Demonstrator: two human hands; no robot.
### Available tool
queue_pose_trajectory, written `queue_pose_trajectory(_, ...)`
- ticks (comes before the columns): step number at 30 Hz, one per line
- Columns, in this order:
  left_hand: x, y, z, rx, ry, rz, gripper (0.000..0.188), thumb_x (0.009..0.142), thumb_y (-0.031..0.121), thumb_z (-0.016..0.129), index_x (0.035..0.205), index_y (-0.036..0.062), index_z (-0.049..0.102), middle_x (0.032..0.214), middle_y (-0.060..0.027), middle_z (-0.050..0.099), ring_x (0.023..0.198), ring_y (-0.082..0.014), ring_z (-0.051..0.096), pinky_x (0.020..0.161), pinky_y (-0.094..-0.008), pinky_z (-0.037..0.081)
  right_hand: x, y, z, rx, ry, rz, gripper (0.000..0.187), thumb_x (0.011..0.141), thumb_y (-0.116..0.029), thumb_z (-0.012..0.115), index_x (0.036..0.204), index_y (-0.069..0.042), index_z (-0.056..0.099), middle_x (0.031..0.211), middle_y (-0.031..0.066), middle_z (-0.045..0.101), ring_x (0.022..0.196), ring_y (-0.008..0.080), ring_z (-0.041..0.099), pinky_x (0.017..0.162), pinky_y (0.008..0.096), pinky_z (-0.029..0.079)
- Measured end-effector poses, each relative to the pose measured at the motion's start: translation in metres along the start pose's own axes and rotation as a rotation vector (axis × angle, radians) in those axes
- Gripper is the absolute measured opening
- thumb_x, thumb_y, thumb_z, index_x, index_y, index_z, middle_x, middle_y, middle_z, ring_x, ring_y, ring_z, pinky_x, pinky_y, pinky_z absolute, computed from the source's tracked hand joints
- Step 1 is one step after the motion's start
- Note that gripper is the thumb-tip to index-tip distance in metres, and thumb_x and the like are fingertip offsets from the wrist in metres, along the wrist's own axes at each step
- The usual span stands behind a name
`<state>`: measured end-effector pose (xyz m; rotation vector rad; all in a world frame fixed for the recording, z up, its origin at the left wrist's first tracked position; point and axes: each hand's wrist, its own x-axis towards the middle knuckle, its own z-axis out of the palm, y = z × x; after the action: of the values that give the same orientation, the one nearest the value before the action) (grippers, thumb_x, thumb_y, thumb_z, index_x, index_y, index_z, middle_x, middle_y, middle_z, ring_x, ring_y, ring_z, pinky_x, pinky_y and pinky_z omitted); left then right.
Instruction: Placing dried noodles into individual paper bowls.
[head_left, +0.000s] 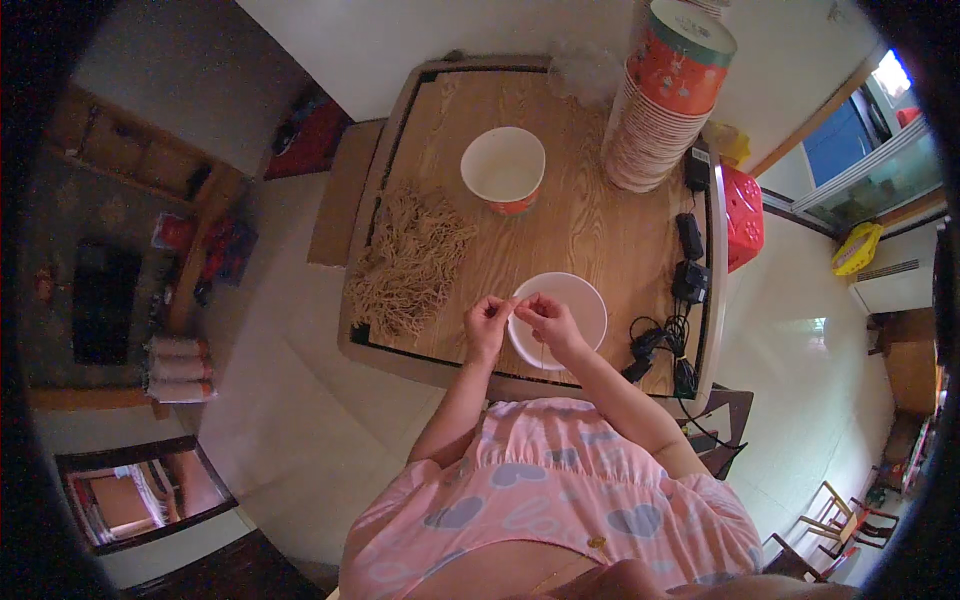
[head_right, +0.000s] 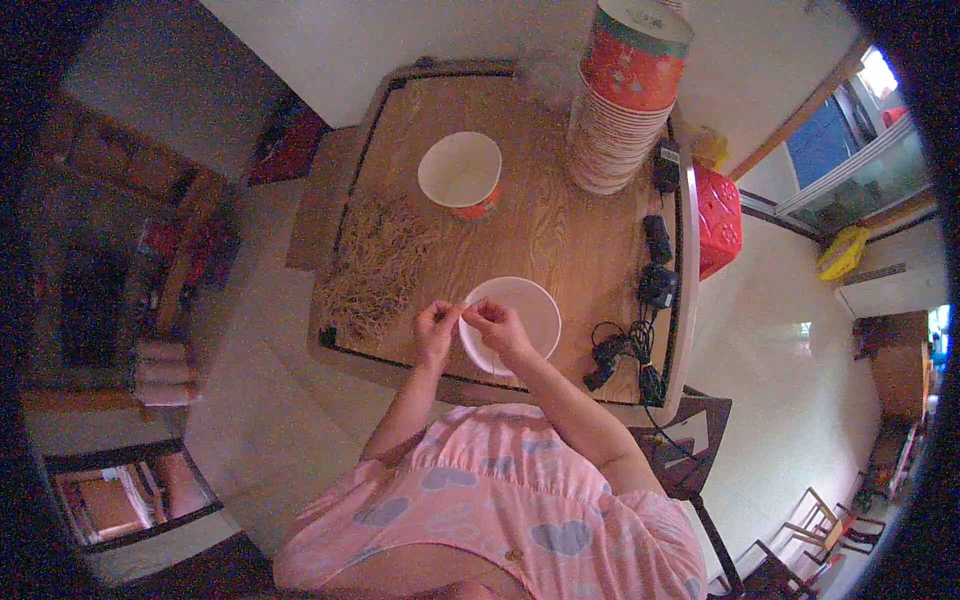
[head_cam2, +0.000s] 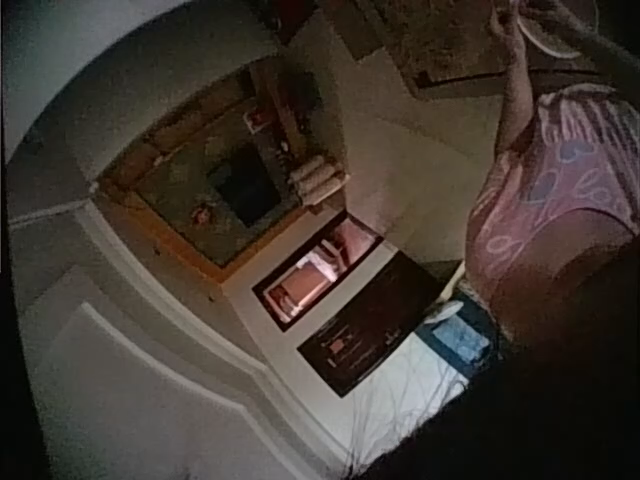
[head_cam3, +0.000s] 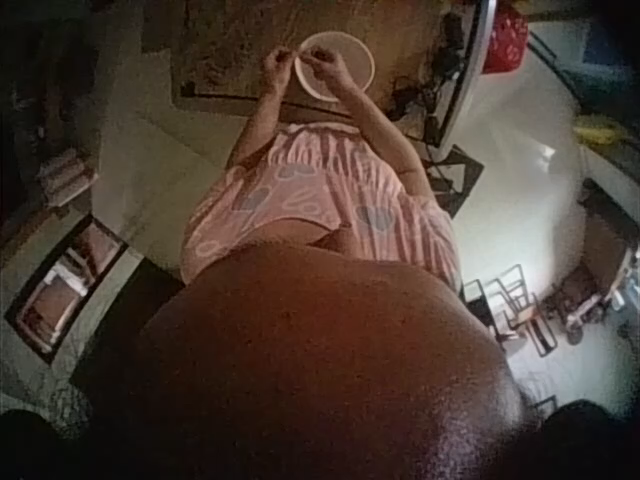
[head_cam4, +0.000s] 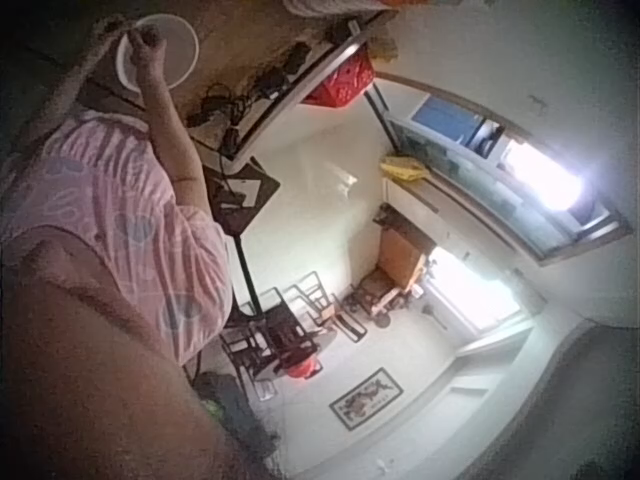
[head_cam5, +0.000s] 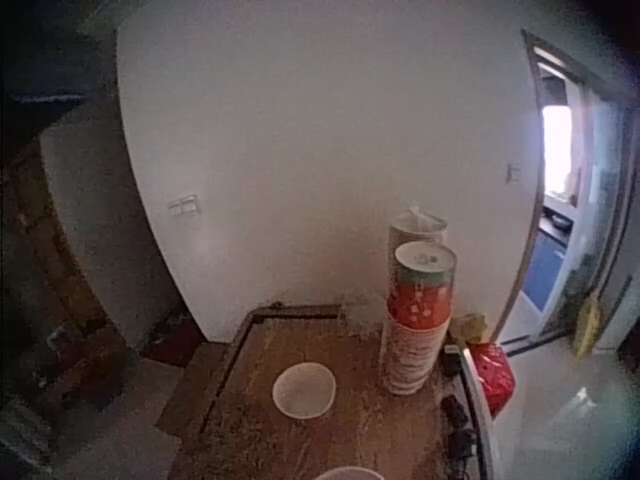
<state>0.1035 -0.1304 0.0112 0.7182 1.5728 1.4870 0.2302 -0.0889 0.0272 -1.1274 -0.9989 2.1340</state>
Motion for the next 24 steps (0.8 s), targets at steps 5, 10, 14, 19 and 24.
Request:
queue_pose_trajectory(5,-0.002,0.006,0.0,-0.086,-0.044,-0.089,0.012,0.079,0.013,0.062,0.072,0.0031,0.061,0.061,0.0048,0.051,0.054,-0.003,0.043,0.049,-0.0182,0.033,0.0,-0.004,-0.001,-0.052,0.012,-0.039,0.011,0.083,-0.019,0.058,0.08,-0.008,0.056,0.065,-0.0053,0.05,0.05,0.0019,0.038,0.042,0.0175,0.028)
queue_pose_trajectory(10,0.001,-0.001,-0.003,0.025,-0.1,0.011,0.012,0.081,0.013,0.06,0.08,0.0013,0.064,0.063,0.0028,0.053,0.057,-0.0051,0.046,0.052,-0.0202,0.037,0.002,-0.001,-0.003,-0.003,0.02,-0.006,0.014,0.081,-0.022,0.06,0.081,-0.008,0.06,0.065,-0.0044,0.052,0.051,0.0031,0.041,0.043,0.0179,0.03)
queue_pose_trajectory(14,0.015,-0.01,-0.004,0.211,-0.075,0.187,0.013,0.08,0.012,0.059,0.085,0.0009,0.064,0.072,-0.0012,0.058,0.064,-0.008,0.052,0.057,-0.0224,0.043,0.015,0.016,-0.012,0.113,0.156,0.052,0.014,0.081,-0.022,0.06,0.08,-0.008,0.06,0.059,-0.004,0.048,0.046,0.0046,0.039,0.04,0.0192,0.029)
queue_pose_trajectory(19,0.055,-0.029,-0.019,0.374,-0.162,0.205,0.012,0.078,0.008,0.059,0.088,0.0043,0.066,0.078,-0.0068,0.06,0.069,-0.0153,0.057,0.062,-0.025,0.046,0.034,0.033,-0.014,0.146,0.26,0.135,0.011,0.081,-0.019,0.059,0.081,-0.008,0.056,0.057,-0.0043,0.042,0.044,0.0045,0.036,0.037,0.0203,0.027)
queue_pose_trajectory(24,0.064,-0.016,-0.013,0.52,-0.429,0.175,0.018,0.079,0.004,0.055,0.095,0.0043,0.064,0.091,-0.0075,0.064,0.085,-0.0162,0.059,0.076,-0.0264,0.045,0.044,0.043,-0.021,0.15,0.308,0.095,0.012,0.08,-0.017,0.059,0.083,-0.007,0.056,0.056,-0.0035,0.042,0.044,0.0056,0.037,0.037,0.0209,0.028)
